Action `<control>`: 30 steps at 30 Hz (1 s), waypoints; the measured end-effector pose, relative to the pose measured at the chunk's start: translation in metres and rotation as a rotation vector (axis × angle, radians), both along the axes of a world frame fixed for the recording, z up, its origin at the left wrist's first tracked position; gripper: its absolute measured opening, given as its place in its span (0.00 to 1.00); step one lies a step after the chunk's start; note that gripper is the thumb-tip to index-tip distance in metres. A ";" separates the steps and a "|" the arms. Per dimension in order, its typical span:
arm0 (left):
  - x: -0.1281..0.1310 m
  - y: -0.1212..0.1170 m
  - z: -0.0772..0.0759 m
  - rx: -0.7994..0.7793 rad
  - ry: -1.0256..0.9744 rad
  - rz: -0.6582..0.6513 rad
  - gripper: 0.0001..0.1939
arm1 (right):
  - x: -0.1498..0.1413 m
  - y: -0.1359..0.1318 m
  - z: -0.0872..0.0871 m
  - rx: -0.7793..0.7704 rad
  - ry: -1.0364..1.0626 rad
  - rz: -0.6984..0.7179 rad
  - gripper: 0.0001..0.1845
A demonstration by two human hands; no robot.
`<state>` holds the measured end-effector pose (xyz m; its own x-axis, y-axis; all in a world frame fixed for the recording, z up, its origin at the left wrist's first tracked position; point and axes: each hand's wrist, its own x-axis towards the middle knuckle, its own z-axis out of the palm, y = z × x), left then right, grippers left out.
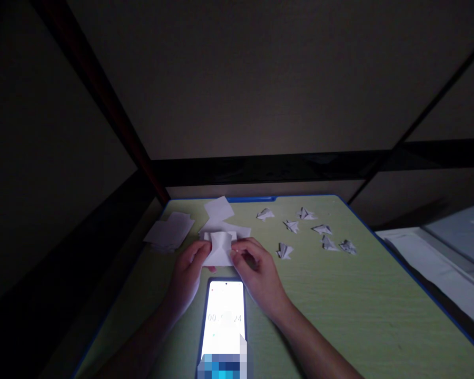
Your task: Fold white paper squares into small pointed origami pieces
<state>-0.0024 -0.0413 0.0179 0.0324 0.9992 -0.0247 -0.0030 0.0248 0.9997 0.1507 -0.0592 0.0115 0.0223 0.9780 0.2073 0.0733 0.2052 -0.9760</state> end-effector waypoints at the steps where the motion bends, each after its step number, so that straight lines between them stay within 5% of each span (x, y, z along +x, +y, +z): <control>1: 0.000 0.000 0.000 -0.001 -0.008 -0.028 0.11 | -0.001 0.000 0.001 0.008 0.002 0.005 0.08; 20: 0.003 -0.001 -0.008 -0.005 -0.123 -0.187 0.06 | -0.008 -0.003 -0.002 -0.036 0.173 -0.005 0.09; 30: -0.002 0.000 0.005 -0.041 -0.097 -0.201 0.12 | -0.003 -0.002 -0.001 0.018 0.073 0.042 0.03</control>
